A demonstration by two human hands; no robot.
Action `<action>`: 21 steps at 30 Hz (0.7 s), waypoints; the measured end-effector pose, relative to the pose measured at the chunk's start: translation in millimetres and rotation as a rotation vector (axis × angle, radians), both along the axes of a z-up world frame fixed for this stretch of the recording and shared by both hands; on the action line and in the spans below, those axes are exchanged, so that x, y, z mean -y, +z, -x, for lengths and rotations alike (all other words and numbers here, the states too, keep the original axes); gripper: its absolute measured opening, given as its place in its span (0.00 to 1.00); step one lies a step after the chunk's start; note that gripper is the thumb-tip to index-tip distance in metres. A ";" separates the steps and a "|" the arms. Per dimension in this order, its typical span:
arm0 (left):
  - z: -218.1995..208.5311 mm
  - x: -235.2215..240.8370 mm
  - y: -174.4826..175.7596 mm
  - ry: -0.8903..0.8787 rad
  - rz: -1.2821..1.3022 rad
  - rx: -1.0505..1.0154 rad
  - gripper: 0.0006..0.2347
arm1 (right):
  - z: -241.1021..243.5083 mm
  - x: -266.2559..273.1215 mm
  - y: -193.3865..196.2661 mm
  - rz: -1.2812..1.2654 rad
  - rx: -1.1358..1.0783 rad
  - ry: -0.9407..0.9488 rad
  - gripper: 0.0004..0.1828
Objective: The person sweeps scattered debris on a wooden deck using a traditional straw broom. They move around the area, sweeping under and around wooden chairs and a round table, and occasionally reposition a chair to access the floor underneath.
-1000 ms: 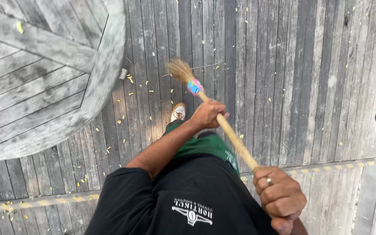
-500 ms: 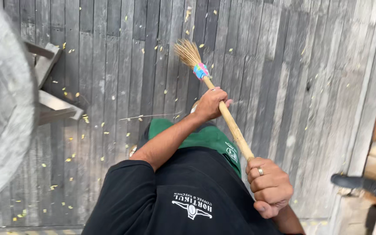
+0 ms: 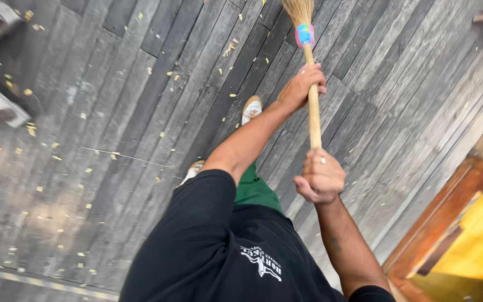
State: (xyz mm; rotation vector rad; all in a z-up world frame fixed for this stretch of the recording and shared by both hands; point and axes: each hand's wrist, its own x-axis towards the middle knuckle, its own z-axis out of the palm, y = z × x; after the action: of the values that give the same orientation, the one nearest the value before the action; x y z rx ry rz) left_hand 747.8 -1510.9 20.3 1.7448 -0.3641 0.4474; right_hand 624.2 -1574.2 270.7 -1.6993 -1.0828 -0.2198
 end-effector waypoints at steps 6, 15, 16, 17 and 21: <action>-27.9 -5.3 -50.2 0.116 -0.127 -0.193 0.10 | -100.4 35.5 16.9 -0.062 -0.285 0.199 0.18; 75.2 14.5 74.2 0.368 -0.263 -0.352 0.12 | -130.2 118.4 95.4 -0.373 -0.760 0.300 0.25; 73.9 20.4 84.3 0.445 -0.287 -0.374 0.13 | -139.2 126.1 93.2 -0.533 -0.800 0.287 0.24; 71.2 27.3 92.5 0.521 -0.310 -0.395 0.13 | -141.4 138.1 102.3 -0.521 -0.826 0.301 0.24; 26.4 100.8 92.5 0.252 -0.185 -0.188 0.08 | -199.3 174.1 145.7 -0.144 -0.428 1.105 0.18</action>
State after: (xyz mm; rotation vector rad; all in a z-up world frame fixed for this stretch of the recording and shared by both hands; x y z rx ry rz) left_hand 721.4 -1611.7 112.8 2.0062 -0.0515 0.4350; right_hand 823.6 -1748.3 416.4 -0.7688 -1.4509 0.7158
